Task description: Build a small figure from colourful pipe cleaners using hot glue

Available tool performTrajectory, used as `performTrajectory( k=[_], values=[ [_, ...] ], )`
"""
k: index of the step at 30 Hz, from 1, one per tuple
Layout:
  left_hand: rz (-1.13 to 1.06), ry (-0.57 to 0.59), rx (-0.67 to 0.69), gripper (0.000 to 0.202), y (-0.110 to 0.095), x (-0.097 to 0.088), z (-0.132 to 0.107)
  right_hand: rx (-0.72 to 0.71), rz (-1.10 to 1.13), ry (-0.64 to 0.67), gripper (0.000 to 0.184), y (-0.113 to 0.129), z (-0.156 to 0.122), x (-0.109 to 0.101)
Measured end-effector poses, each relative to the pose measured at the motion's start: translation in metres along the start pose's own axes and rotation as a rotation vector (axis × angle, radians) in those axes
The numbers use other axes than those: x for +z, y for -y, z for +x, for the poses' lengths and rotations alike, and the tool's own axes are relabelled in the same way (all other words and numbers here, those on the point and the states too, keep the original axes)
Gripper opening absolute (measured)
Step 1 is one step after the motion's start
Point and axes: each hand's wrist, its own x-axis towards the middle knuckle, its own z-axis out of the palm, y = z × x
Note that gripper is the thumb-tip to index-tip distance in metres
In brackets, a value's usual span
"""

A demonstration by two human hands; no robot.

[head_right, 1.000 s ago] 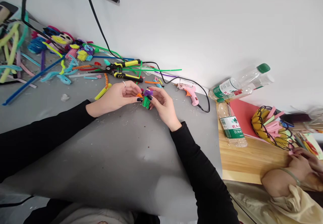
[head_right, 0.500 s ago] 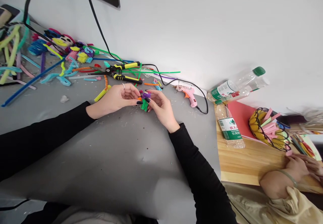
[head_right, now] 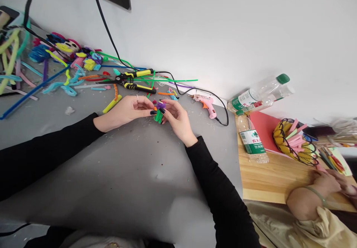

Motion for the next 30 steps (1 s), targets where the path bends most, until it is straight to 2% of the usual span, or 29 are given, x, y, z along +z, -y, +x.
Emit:
performTrajectory(
  k=[9,23,30],
  values=[
    [0.073,0.012,0.001,0.037,-0.0027,-0.0017,-0.0006,-0.016,0.004,-0.037,0.039,-0.0011,-0.0002,0.0015],
    [0.151,0.010,0.051,0.032,0.0021,-0.0021,0.0004,-0.015,-0.009,0.007,0.038,0.0032,-0.0023,0.0029],
    [0.123,-0.051,0.023,0.033,0.0031,-0.0019,0.0014,-0.027,-0.044,-0.041,0.038,0.0023,-0.0034,0.0010]
  ],
)
